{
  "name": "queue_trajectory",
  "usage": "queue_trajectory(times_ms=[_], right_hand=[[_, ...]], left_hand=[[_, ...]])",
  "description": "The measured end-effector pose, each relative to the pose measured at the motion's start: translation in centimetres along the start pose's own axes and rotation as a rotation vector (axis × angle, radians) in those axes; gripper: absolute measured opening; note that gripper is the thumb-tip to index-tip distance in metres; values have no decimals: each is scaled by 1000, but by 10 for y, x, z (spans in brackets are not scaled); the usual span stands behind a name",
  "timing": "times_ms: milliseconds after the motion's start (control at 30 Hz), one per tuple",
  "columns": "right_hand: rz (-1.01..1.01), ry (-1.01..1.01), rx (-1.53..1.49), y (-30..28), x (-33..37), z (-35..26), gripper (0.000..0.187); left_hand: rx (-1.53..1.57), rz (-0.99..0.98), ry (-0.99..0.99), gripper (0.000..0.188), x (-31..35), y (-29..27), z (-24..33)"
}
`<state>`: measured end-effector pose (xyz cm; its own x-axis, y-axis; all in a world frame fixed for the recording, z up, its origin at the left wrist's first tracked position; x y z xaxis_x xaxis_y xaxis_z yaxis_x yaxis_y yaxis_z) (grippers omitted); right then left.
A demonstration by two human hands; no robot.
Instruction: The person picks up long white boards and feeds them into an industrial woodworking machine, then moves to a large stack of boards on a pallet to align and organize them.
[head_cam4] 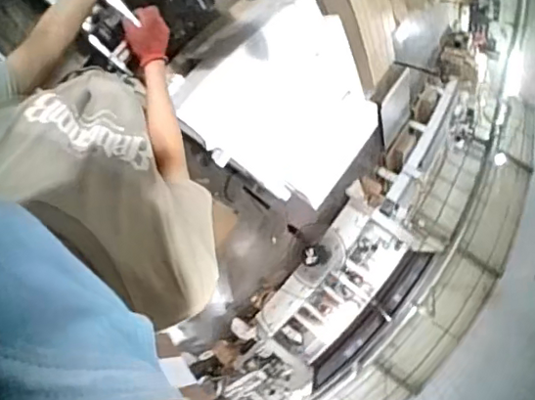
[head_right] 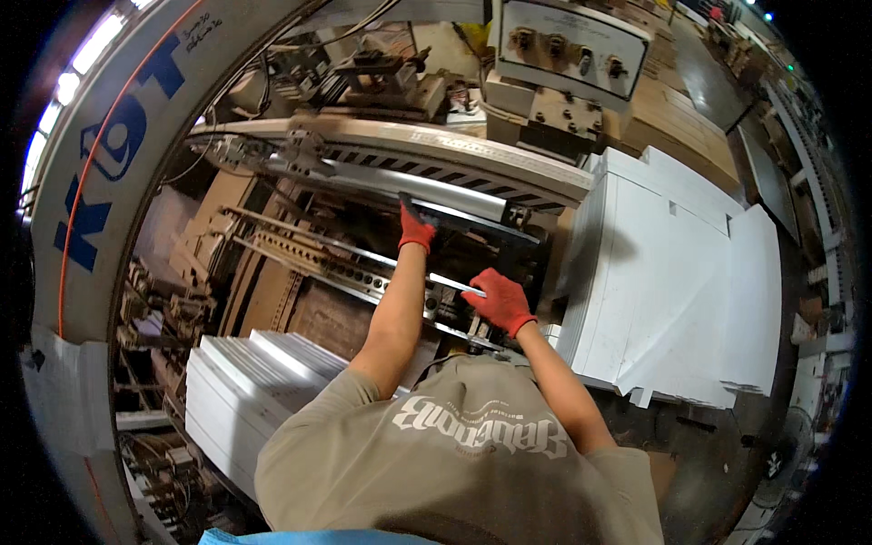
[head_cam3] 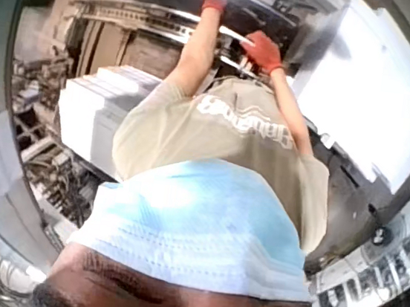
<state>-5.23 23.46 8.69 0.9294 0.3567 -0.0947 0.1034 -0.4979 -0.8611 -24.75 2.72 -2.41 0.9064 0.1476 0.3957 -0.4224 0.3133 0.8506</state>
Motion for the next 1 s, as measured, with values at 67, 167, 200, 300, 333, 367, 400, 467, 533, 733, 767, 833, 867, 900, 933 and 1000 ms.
queue_trajectory(times_ms=[67,167,200,300,333,367,400,467,533,733,767,833,867,900,933,1000], right_hand=[[128,39,-150,-6,-6,2,27],[427,80,-225,-4,-28,-1,25],[554,80,-248,-4,-39,-4,26],[556,154,-329,3,-67,28,30],[495,170,-411,5,-77,27,31],[510,139,-446,12,-84,33,32],[519,100,-386,13,-85,28,31],[605,60,-222,24,-84,40,29],[328,305,-936,23,-73,25,25],[184,427,-1327,-6,-20,0,17],[107,369,-1316,-9,-17,-13,17],[75,341,-1282,-7,-8,2,19],[70,309,-1181,-7,-3,6,18],[59,274,-1080,-7,1,9,17],[50,236,-982,-6,3,10,16],[127,162,-700,-6,9,2,16]], left_hand=[[8,124,-40,69,15,12,-1],[-146,131,1,50,18,-18,30],[-199,81,37,47,18,-31,41],[-95,105,-23,36,65,4,19],[-36,106,-23,35,71,1,19],[0,76,-57,32,77,2,12],[46,47,-78,30,80,1,6],[136,-36,-130,25,82,10,-12],[174,-129,-126,23,79,9,-18],[92,31,-21,35,62,3,-56],[99,-2,45,33,37,-32,-49],[183,19,41,32,34,-27,-61],[210,37,50,33,39,-25,-63],[231,55,74,36,47,-26,-62],[190,93,100,31,56,-30,-54],[59,203,165,27,89,-36,-32]])
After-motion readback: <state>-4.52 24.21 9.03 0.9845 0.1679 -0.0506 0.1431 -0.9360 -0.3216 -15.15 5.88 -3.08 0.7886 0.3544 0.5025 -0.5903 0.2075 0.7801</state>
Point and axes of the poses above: each hand's wrist, its own x-axis away from the middle knuckle, its own y-axis out of the palm, z = x × y, the point moved 3 cm from there along -x, towards the middle knuckle, and after that the axes turned 11 degrees about x, right-handed, at the moved point
